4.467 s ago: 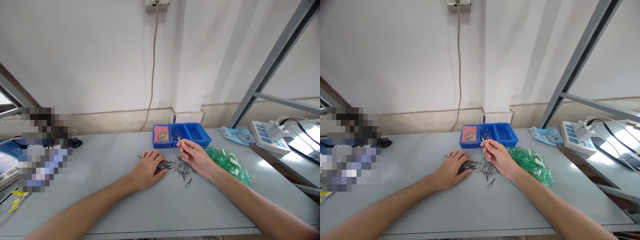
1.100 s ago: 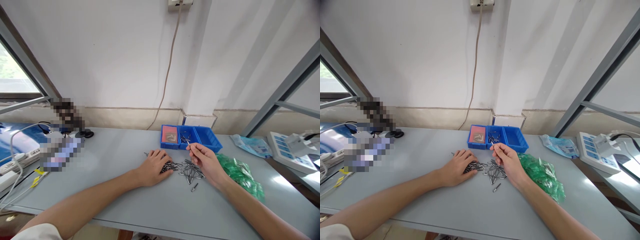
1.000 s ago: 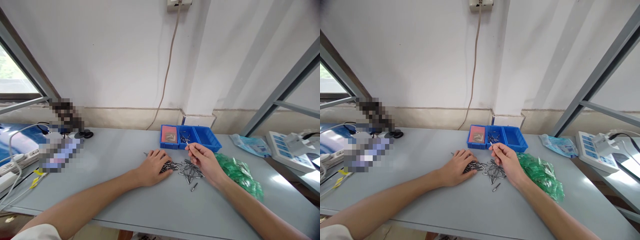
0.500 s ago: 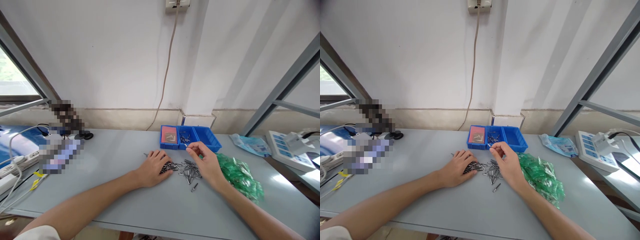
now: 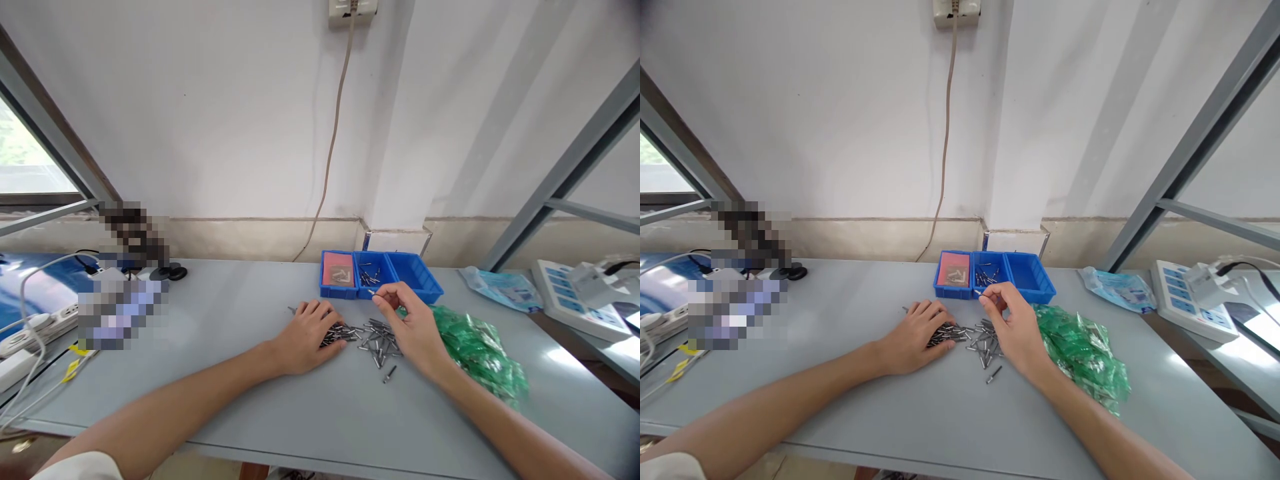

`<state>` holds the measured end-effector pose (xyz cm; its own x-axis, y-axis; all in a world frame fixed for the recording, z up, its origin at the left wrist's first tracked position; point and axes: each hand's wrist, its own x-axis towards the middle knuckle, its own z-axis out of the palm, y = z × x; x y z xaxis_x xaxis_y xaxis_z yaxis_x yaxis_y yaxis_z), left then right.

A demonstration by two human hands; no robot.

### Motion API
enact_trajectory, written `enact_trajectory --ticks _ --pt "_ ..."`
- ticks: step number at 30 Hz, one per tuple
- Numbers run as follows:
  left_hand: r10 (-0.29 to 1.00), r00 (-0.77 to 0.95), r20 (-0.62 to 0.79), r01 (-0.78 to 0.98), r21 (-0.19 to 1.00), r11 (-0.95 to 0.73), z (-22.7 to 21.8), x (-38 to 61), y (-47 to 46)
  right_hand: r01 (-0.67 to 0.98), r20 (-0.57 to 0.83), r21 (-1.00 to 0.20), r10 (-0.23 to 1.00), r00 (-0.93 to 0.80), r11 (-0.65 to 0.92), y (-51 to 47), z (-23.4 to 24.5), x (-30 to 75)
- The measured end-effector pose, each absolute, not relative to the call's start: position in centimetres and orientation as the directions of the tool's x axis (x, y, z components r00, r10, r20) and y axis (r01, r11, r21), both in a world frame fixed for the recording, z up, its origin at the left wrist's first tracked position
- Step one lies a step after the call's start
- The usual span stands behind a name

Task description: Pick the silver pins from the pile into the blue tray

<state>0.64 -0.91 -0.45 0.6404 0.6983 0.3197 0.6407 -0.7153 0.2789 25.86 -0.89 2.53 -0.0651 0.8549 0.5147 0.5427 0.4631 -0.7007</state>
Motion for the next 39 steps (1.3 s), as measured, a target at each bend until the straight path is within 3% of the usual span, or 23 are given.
enact_trajectory --ticks 10,16,25,39 --pt "0.694 0.643 0.324 0.635 0.280 -0.720 -0.6 0.6 -0.9 0.584 0.499 -0.673 0.861 -0.093 0.454 -0.9 2.7 25.9" --pt "0.694 0.643 0.326 0.639 0.272 -0.720 -0.5 0.6 -0.9 0.488 0.480 -0.746 0.874 -0.077 0.453 -0.5 2.4 26.0" --pt "0.694 0.643 0.322 0.642 0.267 -0.719 -0.5 0.6 -0.9 0.243 0.292 -0.926 0.956 -0.019 0.288 0.3 2.1 26.3" --pt "0.697 0.644 0.316 0.645 0.266 -0.716 -0.5 0.6 -0.8 0.157 0.220 -0.964 0.975 0.007 0.217 0.2 2.3 26.3"
